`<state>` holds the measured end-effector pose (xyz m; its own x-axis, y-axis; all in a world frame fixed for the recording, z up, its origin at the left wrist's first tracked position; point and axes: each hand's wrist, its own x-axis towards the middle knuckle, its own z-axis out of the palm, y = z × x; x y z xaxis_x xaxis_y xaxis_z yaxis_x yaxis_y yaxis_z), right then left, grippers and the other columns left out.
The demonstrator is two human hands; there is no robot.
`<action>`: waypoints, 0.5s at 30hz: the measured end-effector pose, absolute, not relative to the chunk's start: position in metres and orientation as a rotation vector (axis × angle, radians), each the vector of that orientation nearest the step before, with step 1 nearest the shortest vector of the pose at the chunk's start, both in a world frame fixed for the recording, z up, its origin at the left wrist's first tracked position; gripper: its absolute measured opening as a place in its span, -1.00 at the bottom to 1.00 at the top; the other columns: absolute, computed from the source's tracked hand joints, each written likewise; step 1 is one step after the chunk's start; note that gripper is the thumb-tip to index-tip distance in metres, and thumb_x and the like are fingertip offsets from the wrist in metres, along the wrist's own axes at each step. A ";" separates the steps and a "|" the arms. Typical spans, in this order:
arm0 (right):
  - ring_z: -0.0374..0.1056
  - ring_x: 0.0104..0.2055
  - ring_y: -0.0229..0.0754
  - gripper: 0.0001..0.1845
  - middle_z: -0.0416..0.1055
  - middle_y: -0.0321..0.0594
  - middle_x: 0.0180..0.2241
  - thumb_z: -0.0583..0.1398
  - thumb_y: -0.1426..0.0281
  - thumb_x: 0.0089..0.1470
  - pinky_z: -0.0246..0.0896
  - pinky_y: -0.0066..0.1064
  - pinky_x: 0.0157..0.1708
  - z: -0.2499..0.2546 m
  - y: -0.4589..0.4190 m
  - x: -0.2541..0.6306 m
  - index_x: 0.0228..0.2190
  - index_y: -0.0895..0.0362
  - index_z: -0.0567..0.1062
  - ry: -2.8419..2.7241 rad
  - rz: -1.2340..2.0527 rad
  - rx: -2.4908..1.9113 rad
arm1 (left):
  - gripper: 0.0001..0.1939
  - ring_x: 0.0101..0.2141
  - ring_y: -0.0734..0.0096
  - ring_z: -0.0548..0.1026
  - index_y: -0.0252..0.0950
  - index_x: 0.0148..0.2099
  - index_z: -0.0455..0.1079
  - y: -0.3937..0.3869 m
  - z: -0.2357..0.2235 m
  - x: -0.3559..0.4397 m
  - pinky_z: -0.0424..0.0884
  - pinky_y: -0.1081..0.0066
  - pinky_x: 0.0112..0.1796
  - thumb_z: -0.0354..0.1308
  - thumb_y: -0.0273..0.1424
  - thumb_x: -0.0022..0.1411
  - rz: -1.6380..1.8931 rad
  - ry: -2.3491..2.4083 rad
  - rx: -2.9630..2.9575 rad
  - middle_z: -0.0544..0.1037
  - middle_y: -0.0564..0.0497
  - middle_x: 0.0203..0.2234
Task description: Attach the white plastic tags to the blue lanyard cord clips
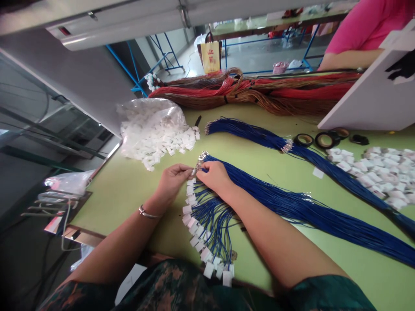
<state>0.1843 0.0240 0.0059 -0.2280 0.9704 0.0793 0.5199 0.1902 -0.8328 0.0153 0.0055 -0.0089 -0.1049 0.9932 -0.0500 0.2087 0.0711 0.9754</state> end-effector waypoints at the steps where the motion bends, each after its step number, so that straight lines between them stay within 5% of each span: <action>1: 0.15 -0.56 -0.31 -0.84 0.36 -0.31 -0.64 0.17 0.38 -0.12 -0.02 -0.47 -0.50 0.005 0.025 0.185 -0.59 0.18 0.50 -1.846 0.940 -1.401 | -0.74 -0.44 0.38 0.49 -0.31 -0.32 0.57 0.005 -0.009 0.015 0.40 0.40 -0.33 0.35 -0.24 -0.04 1.135 1.465 1.251 0.58 -0.03 -0.51; 10: 0.16 -0.55 -0.32 -0.84 0.35 -0.32 -0.64 0.16 0.39 -0.11 0.01 -0.47 -0.49 0.009 0.025 0.184 -0.61 0.19 0.47 -1.816 1.005 -1.336 | -0.77 -0.48 0.39 0.46 -0.32 -0.37 0.53 -0.002 -0.007 0.021 0.40 0.39 -0.38 0.34 -0.27 -0.04 1.085 1.424 1.207 0.56 -0.02 -0.54; 15: 0.20 -0.60 -0.31 -0.69 0.37 -0.29 -0.62 0.16 0.17 0.01 0.08 -0.46 -0.55 0.015 0.023 0.187 -0.54 0.15 0.48 -1.397 1.223 -1.296 | -0.78 -0.41 0.31 0.49 -0.31 -0.32 0.53 -0.014 -0.008 -0.001 0.42 0.34 -0.35 0.32 -0.29 -0.01 0.992 1.486 1.438 0.55 -0.04 -0.51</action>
<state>0.1867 0.0229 0.0151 -0.1023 0.9942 -0.0327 0.1634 -0.0156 -0.9864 -0.0007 -0.0138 -0.0079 -0.0078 0.9993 -0.0355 0.3505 0.0360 0.9359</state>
